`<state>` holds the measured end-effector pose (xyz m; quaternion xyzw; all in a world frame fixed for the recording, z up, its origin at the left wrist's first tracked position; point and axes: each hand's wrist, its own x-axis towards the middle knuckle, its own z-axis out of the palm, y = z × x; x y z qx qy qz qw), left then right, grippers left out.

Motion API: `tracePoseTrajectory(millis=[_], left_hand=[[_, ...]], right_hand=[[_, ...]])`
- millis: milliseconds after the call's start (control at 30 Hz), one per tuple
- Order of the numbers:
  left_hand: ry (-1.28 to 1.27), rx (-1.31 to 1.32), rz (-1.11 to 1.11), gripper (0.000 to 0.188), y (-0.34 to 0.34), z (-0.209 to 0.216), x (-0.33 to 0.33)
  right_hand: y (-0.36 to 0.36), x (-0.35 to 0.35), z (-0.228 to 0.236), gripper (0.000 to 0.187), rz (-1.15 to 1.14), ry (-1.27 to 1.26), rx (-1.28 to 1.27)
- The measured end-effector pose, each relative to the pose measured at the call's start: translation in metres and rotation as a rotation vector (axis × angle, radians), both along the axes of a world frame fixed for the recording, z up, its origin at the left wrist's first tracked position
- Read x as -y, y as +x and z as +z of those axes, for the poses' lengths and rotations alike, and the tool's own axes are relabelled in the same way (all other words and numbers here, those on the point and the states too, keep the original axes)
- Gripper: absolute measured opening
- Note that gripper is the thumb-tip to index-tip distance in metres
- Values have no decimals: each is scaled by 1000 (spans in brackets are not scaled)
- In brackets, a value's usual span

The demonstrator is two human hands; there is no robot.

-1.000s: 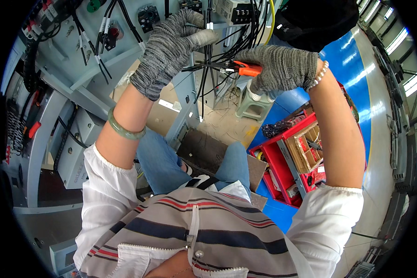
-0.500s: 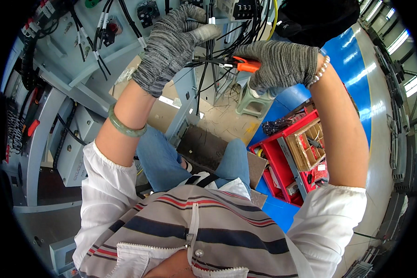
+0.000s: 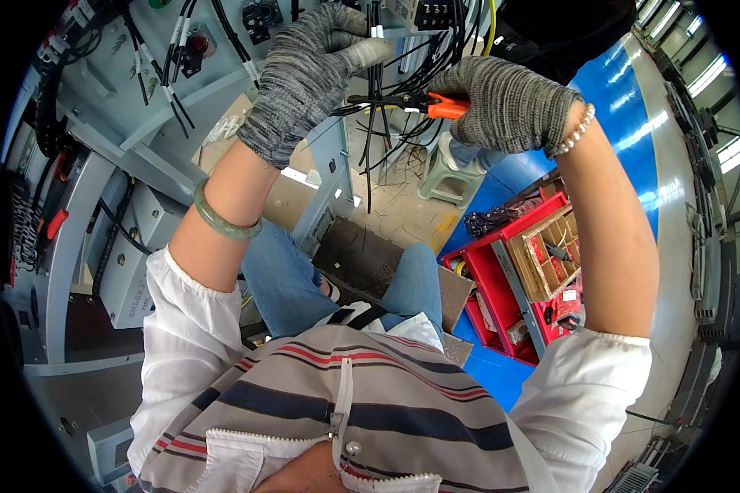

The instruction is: The person strips insulation from multiple black and yellow wires using pliers and inserts the wire ends into terminal blocks inside an open electrical control panel. The person repeatedly selects wires, strips them, and connects them to terminals.

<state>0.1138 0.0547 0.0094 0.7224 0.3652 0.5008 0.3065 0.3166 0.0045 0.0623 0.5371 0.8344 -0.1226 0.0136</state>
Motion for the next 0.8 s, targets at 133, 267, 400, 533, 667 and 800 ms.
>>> tracePoseTrajectory(millis=[133, 267, 400, 533, 667, 800], left_hand=[[-6, -25, 7, 32, -5, 4, 7], [154, 43, 67, 26, -8, 0, 18], [466, 30, 151, 20, -19, -10, 41], [130, 255, 13, 21, -22, -56, 72], [-19, 278, 57, 27, -6, -75, 63], [-445, 285, -18, 30, -2, -61, 57]], right_hand=[[1, 1, 2, 48, 6, -1, 4], [-2, 2, 6, 48, -23, -17, 38], [0, 2, 4, 50, -19, 5, 54], [1, 2, -2, 52, 49, 102, -6], [-7, 4, 2, 48, -20, -42, -29], [-4, 6, -7, 39, -10, -15, -142]])
